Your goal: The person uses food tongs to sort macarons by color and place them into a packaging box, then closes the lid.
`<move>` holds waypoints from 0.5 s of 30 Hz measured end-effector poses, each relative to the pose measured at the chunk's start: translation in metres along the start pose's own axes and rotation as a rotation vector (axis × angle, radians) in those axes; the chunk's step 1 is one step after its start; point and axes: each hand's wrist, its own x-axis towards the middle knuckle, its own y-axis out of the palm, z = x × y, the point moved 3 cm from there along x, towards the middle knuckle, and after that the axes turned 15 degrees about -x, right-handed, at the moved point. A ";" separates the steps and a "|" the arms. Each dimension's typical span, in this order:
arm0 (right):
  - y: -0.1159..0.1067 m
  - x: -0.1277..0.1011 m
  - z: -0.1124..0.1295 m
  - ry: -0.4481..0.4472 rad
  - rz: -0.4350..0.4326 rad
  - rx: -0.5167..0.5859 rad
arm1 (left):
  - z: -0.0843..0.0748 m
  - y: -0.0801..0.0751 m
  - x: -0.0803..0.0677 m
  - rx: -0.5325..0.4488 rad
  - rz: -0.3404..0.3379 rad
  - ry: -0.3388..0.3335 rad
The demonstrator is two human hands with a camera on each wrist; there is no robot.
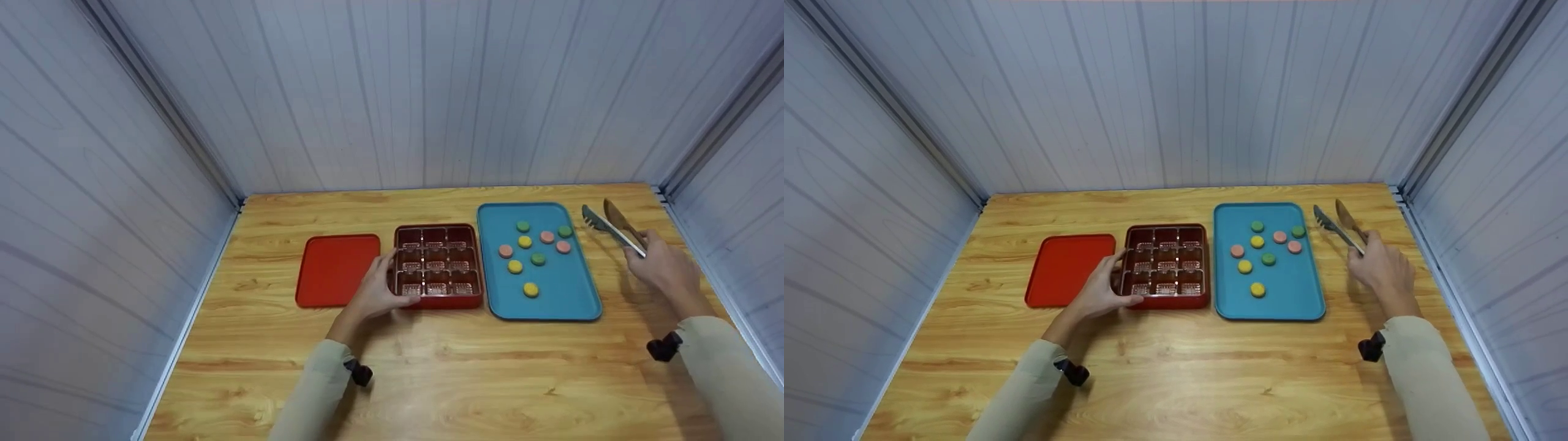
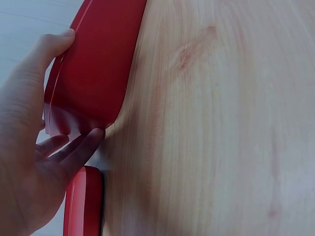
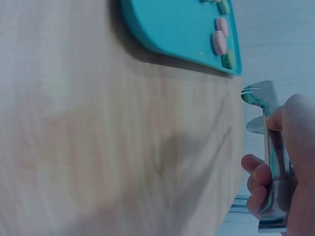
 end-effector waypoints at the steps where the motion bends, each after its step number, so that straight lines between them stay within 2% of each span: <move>1: -0.002 0.001 0.002 -0.005 -0.006 -0.010 | 0.000 0.000 0.000 -0.002 0.000 -0.001; 15: -0.015 0.014 0.037 -0.082 -0.011 -0.001 | 0.000 0.000 -0.002 -0.002 0.007 -0.021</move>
